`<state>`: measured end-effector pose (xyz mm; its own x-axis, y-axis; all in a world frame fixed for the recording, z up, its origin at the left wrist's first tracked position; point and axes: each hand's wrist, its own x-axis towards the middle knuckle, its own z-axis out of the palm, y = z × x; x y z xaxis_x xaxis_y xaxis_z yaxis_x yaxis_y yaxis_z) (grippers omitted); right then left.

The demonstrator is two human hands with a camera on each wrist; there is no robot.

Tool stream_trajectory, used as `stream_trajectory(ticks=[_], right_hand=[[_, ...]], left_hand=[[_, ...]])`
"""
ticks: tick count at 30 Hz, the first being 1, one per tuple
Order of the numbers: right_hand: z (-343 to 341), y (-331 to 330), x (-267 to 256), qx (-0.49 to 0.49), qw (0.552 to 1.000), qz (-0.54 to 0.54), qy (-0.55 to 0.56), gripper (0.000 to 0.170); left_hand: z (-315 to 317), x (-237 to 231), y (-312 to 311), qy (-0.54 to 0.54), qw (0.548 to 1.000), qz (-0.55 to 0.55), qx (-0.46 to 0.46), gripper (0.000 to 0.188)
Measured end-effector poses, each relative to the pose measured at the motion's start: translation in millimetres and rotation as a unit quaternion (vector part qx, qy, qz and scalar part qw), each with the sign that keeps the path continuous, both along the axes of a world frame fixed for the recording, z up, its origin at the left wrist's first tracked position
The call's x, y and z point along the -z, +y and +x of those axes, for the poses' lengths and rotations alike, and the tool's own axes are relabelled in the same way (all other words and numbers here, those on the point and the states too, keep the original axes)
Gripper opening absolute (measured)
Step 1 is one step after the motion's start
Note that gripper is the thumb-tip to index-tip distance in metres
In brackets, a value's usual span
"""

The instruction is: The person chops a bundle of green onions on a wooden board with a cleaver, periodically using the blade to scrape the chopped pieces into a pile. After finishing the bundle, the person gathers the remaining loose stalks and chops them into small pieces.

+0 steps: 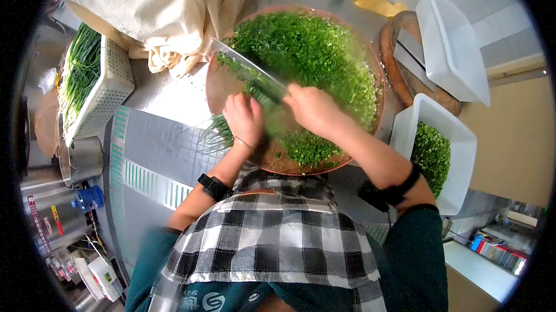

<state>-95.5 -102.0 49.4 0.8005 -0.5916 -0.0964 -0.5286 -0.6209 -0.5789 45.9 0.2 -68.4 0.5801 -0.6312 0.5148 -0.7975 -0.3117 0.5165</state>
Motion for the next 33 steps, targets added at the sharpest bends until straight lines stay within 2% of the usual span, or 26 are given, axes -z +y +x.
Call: stream_trajectory(ticks=[3, 4, 6, 9, 10, 12, 13, 14, 17, 21, 22, 24, 26, 29, 30, 33], right_hand=[[-23, 4, -36, -0.041, 0.996, -0.012, 0.079, 0.02], [-22, 3, -36, -0.042, 0.996, -0.012, 0.079, 0.02], [-15, -1, -34, -0.066, 0.985, 0.01, 0.162, 0.018], [17, -2, 22, -0.059, 0.994, -0.002, 0.097, 0.017], [20, -3, 25, -0.059, 0.994, -0.002, 0.096, 0.017], [25, -6, 27, -0.071, 0.996, -0.024, 0.045, 0.021], [23, -11, 24, -0.038, 0.998, 0.036, 0.036, 0.021], [15, -14, 26, -0.037, 0.999, 0.012, 0.009, 0.022], [-7, -9, -9, -0.02, 0.999, 0.022, 0.025, 0.022], [-24, -3, -29, -0.083, 0.993, -0.018, 0.078, 0.021], [-24, -3, -30, -0.1, 0.989, -0.021, 0.105, 0.021], [-7, -4, 7, -0.097, 0.989, -0.019, 0.109, 0.021], [18, -6, 36, -0.082, 0.996, -0.03, 0.027, 0.022], [35, -14, 27, -0.066, 0.996, 0.015, 0.049, 0.023], [30, -18, 25, -0.064, 0.998, 0.005, 0.011, 0.023], [12, -17, 5, -0.049, 0.998, 0.014, 0.024, 0.023]], left_hand=[[0, -1, 1, 0.009, 1.0, 0.003, 0.004, 0.015], [-1, -1, 1, 0.008, 1.0, 0.003, 0.006, 0.015], [1, -2, 0, 0.005, 1.0, 0.003, 0.009, 0.015], [0, 0, 2, -0.002, 1.0, 0.006, 0.013, 0.015], [0, 1, 2, 0.001, 1.0, 0.006, 0.015, 0.015], [1, 1, 2, 0.002, 1.0, 0.006, 0.016, 0.015], [1, 0, 4, 0.001, 1.0, 0.003, 0.011, 0.015], [3, -1, 2, -0.002, 1.0, -0.003, 0.003, 0.016], [10, -9, 13, -0.047, 0.999, 0.019, 0.02, 0.015], [9, 1, 13, -0.011, 0.999, -0.034, 0.037, 0.014], [9, 0, 12, -0.009, 0.999, -0.024, 0.042, 0.013], [10, 0, 13, -0.008, 0.999, -0.012, 0.045, 0.012], [11, 0, 12, 0.008, 0.999, 0.021, 0.045, 0.012], [11, 2, 13, 0.002, 0.999, 0.006, 0.048, 0.013], [11, 3, 13, 0.002, 0.999, 0.006, 0.049, 0.013], [12, 4, 12, -0.006, 0.999, -0.017, 0.042, 0.012]])
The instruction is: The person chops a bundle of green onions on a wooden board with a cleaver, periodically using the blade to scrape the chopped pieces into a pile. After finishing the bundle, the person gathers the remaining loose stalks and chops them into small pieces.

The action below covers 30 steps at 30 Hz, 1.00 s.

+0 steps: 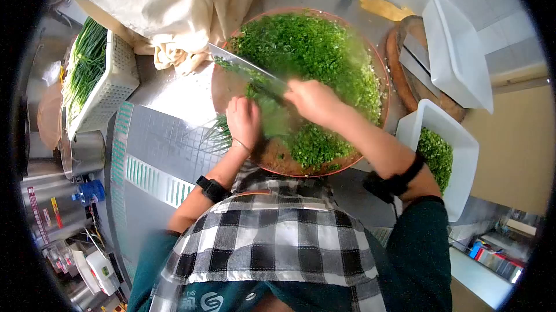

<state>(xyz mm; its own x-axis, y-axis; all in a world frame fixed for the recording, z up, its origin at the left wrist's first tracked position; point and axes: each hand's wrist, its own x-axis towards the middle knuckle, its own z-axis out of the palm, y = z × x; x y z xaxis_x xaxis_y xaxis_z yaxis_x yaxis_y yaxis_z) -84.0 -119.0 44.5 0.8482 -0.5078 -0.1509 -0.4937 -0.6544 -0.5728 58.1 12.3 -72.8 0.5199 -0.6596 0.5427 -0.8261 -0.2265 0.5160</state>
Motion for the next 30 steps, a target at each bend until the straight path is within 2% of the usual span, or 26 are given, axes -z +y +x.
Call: stream_trajectory(ticks=[2, 6, 9, 11, 12, 17, 19, 23, 27, 30], right_hand=[[-12, 0, -25, -0.028, 0.998, 0.017, 0.055, 0.023], [-1, 0, 9, -0.096, 0.991, -0.042, 0.079, 0.021], [23, 9, 23, -0.073, 0.994, -0.082, -0.001, 0.022], [22, -1, 19, -0.044, 0.999, -0.023, 0.009, 0.023], [18, -3, 19, -0.021, 0.999, -0.009, -0.034, 0.023], [-11, -5, -13, -0.012, 1.0, 0.017, 0.009, 0.023], [-19, -4, -21, -0.079, 0.991, -0.041, 0.096, 0.023], [1, -3, 17, -0.081, 0.995, -0.034, 0.049, 0.023], [9, -4, 25, -0.042, 0.999, -0.02, 0.008, 0.024], [-5, -5, 23, 0.051, 0.998, 0.035, 0.024, 0.025]], left_hand=[[-1, -1, -1, 0.013, 1.0, 0.003, 0.006, 0.013], [0, 0, -1, 0.021, 1.0, 0.01, 0.011, 0.013], [0, -1, 0, 0.024, 1.0, 0.006, 0.018, 0.013], [0, 0, 2, 0.027, 0.999, 0.022, 0.02, 0.014], [-2, 0, 1, 0.027, 0.999, 0.02, 0.022, 0.014], [-1, -2, -1, 0.026, 0.999, -0.031, 0.017, 0.016], [-2, -2, 1, 0.03, 0.999, -0.013, 0.021, 0.015], [0, -1, 0, 0.031, 0.999, -0.001, 0.026, 0.014], [-3, -3, 3, 0.024, 0.999, 0.016, 0.02, 0.014], [-1, -7, 3, 0.058, 0.998, 0.005, 0.007, 0.015]])
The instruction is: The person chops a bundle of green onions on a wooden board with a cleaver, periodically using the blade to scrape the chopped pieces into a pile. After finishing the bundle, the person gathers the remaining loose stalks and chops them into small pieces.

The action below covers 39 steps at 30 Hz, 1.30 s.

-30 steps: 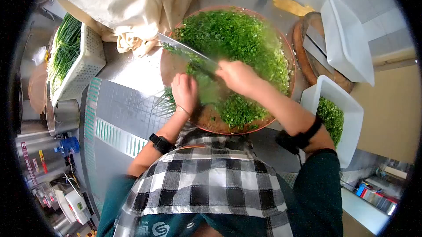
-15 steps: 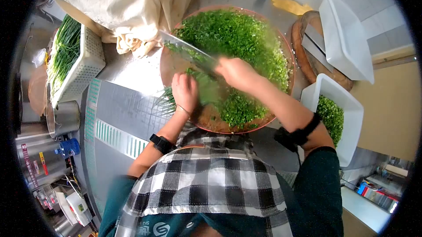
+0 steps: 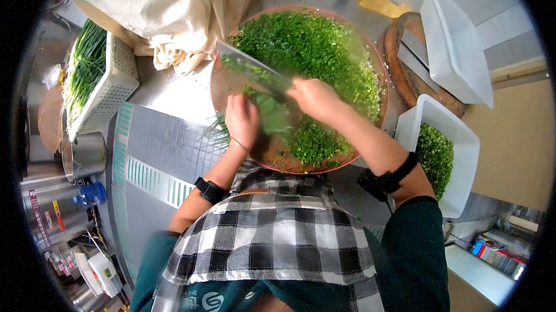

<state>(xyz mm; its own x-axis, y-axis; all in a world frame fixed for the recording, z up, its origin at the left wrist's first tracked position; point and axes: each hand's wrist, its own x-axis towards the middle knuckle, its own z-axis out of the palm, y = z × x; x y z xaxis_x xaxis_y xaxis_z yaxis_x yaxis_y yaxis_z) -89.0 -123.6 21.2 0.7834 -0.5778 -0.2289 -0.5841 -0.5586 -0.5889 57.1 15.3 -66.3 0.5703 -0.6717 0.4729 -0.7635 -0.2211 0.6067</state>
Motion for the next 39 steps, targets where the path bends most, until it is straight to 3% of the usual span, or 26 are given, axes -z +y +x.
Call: stream_trajectory(ticks=[2, 5, 9, 11, 13, 16, 20, 28, 30, 35, 38, 39], right_hand=[[-14, 0, -5, -0.001, 1.0, 0.001, -0.007, 0.025], [-27, 15, -24, 0.004, 1.0, -0.015, -0.016, 0.025], [-55, 58, -49, 0.047, 0.998, -0.034, -0.027, 0.022], [-70, 75, -64, 0.056, 0.998, -0.005, -0.006, 0.02], [-77, 80, -60, 0.047, 0.998, -0.024, -0.025, 0.019], [-67, 74, -39, 0.02, 0.997, -0.042, 0.061, 0.018], [-22, 54, -2, 0.015, 0.998, -0.059, 0.009, 0.019], [-65, 65, -53, 0.039, 0.998, -0.057, -0.008, 0.02], [-75, 69, -62, 0.022, 0.999, -0.014, 0.034, 0.02], [-28, 54, 2, 0.03, 0.999, -0.036, 0.019, 0.021], [-5, 50, -5, 0.042, 0.998, -0.037, 0.026, 0.022], [-4, 50, -6, 0.052, 0.998, -0.027, 0.039, 0.022]], left_hand=[[0, -6, 4, 0.059, 0.998, -0.011, -0.006, 0.017], [-5, -23, 5, 0.046, 0.999, -0.02, 0.018, 0.019], [-22, -6, -3, -0.099, 0.994, -0.009, -0.036, 0.017], [-23, -1, -4, -0.099, 0.994, -0.002, -0.035, 0.017], [-25, -6, -5, -0.097, 0.994, 0.015, -0.047, 0.017], [-26, -4, -6, -0.097, 0.994, 0.022, -0.04, 0.018], [-25, -5, -6, -0.096, 0.994, 0.03, -0.041, 0.019], [-24, 1, -6, -0.092, 0.995, 0.023, -0.043, 0.02], [-24, 1, -6, -0.092, 0.995, 0.026, -0.041, 0.02], [-26, 1, -6, -0.094, 0.994, 0.036, -0.041, 0.02], [-22, -2, -3, -0.089, 0.995, 0.025, -0.033, 0.017], [-21, -2, 0, -0.061, 0.997, 0.04, -0.015, 0.024]])
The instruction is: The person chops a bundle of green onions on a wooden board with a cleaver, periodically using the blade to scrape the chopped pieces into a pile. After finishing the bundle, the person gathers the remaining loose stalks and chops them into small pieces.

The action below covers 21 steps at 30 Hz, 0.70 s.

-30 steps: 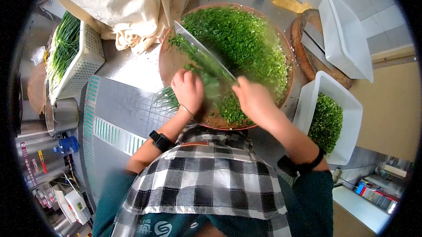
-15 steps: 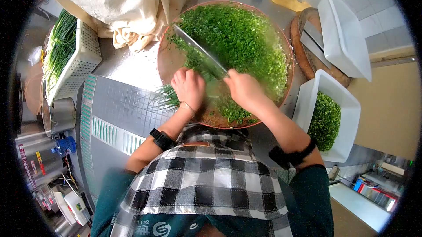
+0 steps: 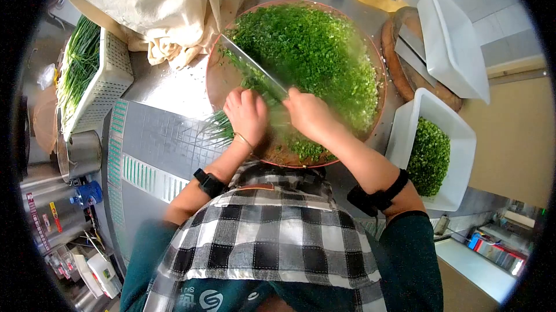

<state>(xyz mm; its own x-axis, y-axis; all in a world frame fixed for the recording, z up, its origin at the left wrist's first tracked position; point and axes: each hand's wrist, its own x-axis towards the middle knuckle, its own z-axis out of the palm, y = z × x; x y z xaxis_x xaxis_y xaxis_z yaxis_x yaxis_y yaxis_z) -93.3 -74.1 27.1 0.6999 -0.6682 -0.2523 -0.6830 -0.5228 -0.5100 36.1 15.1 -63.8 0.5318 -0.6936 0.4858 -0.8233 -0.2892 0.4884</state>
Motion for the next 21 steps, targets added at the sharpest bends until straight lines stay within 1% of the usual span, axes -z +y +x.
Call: stream_trajectory(ticks=[1, 2, 4, 5, 6, 8, 10, 11, 12, 13, 14, 15, 17, 18, 20, 21], right_hand=[[-5, -4, 4, 0.008, 1.0, -0.002, -0.017, 0.021], [-11, -7, 2, 0.01, 1.0, -0.004, -0.018, 0.021], [-20, -13, -3, -0.011, 1.0, -0.019, -0.02, 0.023], [-26, -16, -2, -0.024, 0.999, -0.036, -0.023, 0.024], [-29, -16, -8, -0.023, 0.999, -0.045, 0.001, 0.024], [-30, -14, -8, -0.022, 0.999, -0.047, 0.014, 0.023], [-30, -12, -4, -0.028, 0.998, -0.045, 0.024, 0.02], [-30, -11, -2, -0.033, 0.998, -0.042, 0.036, 0.024], [-33, -12, -2, -0.034, 0.998, -0.043, 0.035, 0.024], [-39, -14, -2, -0.05, 0.999, 0.007, -0.014, 0.032], [-42, -15, -3, -0.067, 0.994, 0.056, -0.063, 0.045], [-43, -15, -3, -0.068, 0.994, 0.055, -0.063, 0.045], [-45, -16, -4, -0.076, 0.984, 0.072, -0.144, 0.063], [-44, -15, -12, -0.079, 0.984, 0.07, -0.146, 0.063], [-44, -8, -38, -0.049, 0.995, 0.087, -0.017, 0.062], [-48, -4, -45, -0.049, 0.995, 0.087, -0.017, 0.062]], left_hand=[[2, -1, 0, 0.029, 0.999, 0.013, 0.015, 0.033], [4, -4, 3, 0.027, 0.999, 0.011, 0.016, 0.033], [11, -23, 15, 0.001, 0.992, 0.043, 0.117, 0.065], [11, -29, 20, -0.02, 0.983, 0.106, 0.148, 0.089], [10, -29, 24, -0.02, 0.983, 0.107, 0.147, 0.089], [5, -29, 26, -0.09, 0.96, 0.204, 0.169, 0.09], [5, -18, 18, -0.083, 0.959, 0.226, 0.15, 0.088], [4, -12, 13, -0.084, 0.968, 0.215, 0.098, 0.088], [4, -12, 6, -0.085, 0.975, 0.202, 0.047, 0.088], [4, -13, 1, -0.07, 0.973, 0.218, 0.01, 0.087], [5, -15, -2, -0.07, 0.974, 0.217, 0.009, 0.087], [5, -16, -4, -0.054, 0.973, 0.225, -0.002, 0.087], [5, -20, -4, -0.022, 0.972, 0.233, -0.007, 0.087], [6, -25, -2, -0.023, 0.973, 0.231, -0.009, 0.087], [5, -35, 7, -0.053, 0.98, 0.186, 0.036, 0.089], [8, -38, 11, -0.053, 0.98, 0.186, 0.036, 0.089]])
